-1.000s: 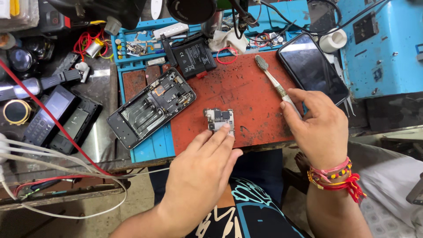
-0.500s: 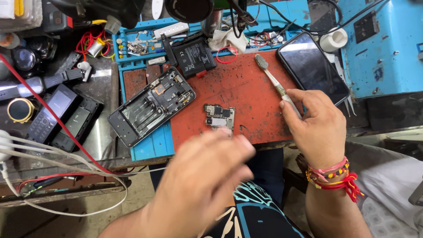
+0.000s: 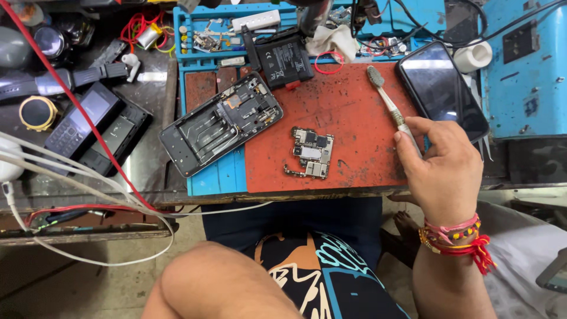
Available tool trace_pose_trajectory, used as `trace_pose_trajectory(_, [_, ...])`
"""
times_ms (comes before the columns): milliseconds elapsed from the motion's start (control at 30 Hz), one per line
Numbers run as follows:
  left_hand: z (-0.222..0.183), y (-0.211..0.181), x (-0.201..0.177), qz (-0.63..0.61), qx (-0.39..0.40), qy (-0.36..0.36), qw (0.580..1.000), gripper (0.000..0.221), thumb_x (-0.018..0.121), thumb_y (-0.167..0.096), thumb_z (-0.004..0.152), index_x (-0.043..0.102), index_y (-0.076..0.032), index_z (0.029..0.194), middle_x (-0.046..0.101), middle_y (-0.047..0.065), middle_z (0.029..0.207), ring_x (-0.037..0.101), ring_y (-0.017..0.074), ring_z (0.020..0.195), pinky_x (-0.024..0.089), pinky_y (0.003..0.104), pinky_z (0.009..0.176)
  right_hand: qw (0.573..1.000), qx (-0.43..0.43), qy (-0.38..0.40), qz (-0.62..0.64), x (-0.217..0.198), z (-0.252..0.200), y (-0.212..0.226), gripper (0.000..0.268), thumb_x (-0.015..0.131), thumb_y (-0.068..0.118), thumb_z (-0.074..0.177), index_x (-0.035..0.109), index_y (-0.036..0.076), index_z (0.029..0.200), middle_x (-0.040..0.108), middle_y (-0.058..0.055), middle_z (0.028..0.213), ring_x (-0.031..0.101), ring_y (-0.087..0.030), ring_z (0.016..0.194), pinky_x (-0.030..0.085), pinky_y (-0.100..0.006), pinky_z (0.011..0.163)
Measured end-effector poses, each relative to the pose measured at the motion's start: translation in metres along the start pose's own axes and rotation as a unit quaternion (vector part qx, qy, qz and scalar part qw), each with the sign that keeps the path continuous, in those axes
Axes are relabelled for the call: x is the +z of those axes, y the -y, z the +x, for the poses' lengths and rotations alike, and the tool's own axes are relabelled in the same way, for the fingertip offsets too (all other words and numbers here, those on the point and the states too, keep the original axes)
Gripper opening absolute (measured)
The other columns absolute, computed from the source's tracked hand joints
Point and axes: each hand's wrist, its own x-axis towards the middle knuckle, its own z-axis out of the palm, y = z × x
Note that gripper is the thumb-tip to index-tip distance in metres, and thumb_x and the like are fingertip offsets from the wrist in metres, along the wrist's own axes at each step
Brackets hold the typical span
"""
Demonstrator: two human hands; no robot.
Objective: The person cleans a mobile phone circuit board with a toothbrush and then handles the component with a pair of tweezers at a workbench.
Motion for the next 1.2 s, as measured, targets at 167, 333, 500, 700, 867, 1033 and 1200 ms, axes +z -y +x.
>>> trace_pose_trajectory(167, [-0.002, -0.005, 0.001, 0.007, 0.000, -0.007, 1.000, 0.035, 0.072, -0.024, 0.099, 0.064, -0.005, 0.127, 0.069, 0.010, 0.126, 0.065, 0.0305, 0.126, 0.050, 0.043, 0.111, 1.000, -0.002, -0.002, -0.011, 0.002, -0.001, -0.005, 0.018, 0.083, 0.017, 0.099, 0.078, 0.007, 0.113, 0.066, -0.008, 0.090, 0.054, -0.018, 0.065, 0.044, -0.034, 0.064])
trace_pose_trajectory(333, [0.000, -0.008, 0.005, 0.003, 0.006, -0.004, 1.000, 0.036, 0.073, -0.025, 0.100, 0.064, -0.005, 0.129, 0.068, 0.010, 0.128, 0.064, 0.0306, 0.128, 0.049, 0.043, 0.112, 1.000, 0.003, 0.006, -0.008, 0.000, -0.003, -0.007, 0.015, 0.082, 0.016, 0.100, 0.078, 0.007, 0.112, 0.065, -0.007, 0.087, 0.054, -0.016, 0.063, 0.044, -0.033, 0.065])
trace_pose_trajectory(500, [-0.004, -0.012, 0.009, 0.004, 0.001, -0.025, 1.000, 0.038, 0.074, -0.025, 0.100, 0.063, -0.005, 0.130, 0.068, 0.010, 0.129, 0.064, 0.0306, 0.129, 0.049, 0.043, 0.113, 1.000, -0.021, 0.003, -0.004, 0.001, -0.002, -0.008, 0.015, 0.082, 0.015, 0.101, 0.076, 0.005, 0.112, 0.066, -0.007, 0.092, 0.055, -0.015, 0.064, 0.045, -0.032, 0.066])
trace_pose_trajectory(700, [-0.004, -0.008, 0.004, 0.020, 0.019, -0.030, 0.999, 0.039, 0.075, -0.026, 0.101, 0.062, -0.005, 0.131, 0.067, 0.010, 0.131, 0.063, 0.0306, 0.131, 0.048, 0.043, 0.114, 1.000, 0.014, 0.005, -0.013, 0.001, -0.001, -0.003, 0.017, 0.082, 0.016, 0.098, 0.077, 0.006, 0.111, 0.063, -0.007, 0.091, 0.052, -0.017, 0.064, 0.042, -0.033, 0.062])
trace_pose_trajectory(867, [-0.017, -0.015, 0.010, 0.002, 0.015, -0.018, 1.000, 0.041, 0.076, -0.026, 0.101, 0.062, -0.005, 0.133, 0.067, 0.010, 0.133, 0.063, 0.0307, 0.132, 0.047, 0.043, 0.115, 1.000, -0.014, 0.004, -0.021, -0.001, 0.002, 0.002, 0.018, 0.083, 0.013, 0.097, 0.077, 0.005, 0.112, 0.062, -0.009, 0.088, 0.053, -0.018, 0.065, 0.043, -0.033, 0.063])
trace_pose_trajectory(1033, [-0.031, -0.014, 0.009, -0.009, 0.023, -0.008, 1.000, 0.042, 0.076, -0.027, 0.101, 0.061, -0.005, 0.134, 0.066, 0.010, 0.134, 0.062, 0.0307, 0.134, 0.047, 0.043, 0.116, 0.999, -0.029, -0.003, -0.016, -0.004, 0.005, 0.012, 0.025, 0.088, 0.009, 0.090, 0.075, 0.001, 0.110, 0.061, -0.011, 0.086, 0.051, -0.020, 0.065, 0.042, -0.034, 0.061])
trace_pose_trajectory(1200, [-0.019, 0.002, 0.025, -0.016, 0.023, 0.002, 1.000, 0.043, 0.077, -0.027, 0.102, 0.060, -0.006, 0.135, 0.066, 0.010, 0.136, 0.062, 0.0307, 0.135, 0.046, 0.043, 0.117, 1.000, -0.015, -0.009, 0.002, -0.002, 0.001, 0.007, 0.023, 0.089, 0.006, 0.095, 0.075, 0.001, 0.113, 0.069, -0.011, 0.098, 0.053, -0.017, 0.064, 0.042, -0.031, 0.060])
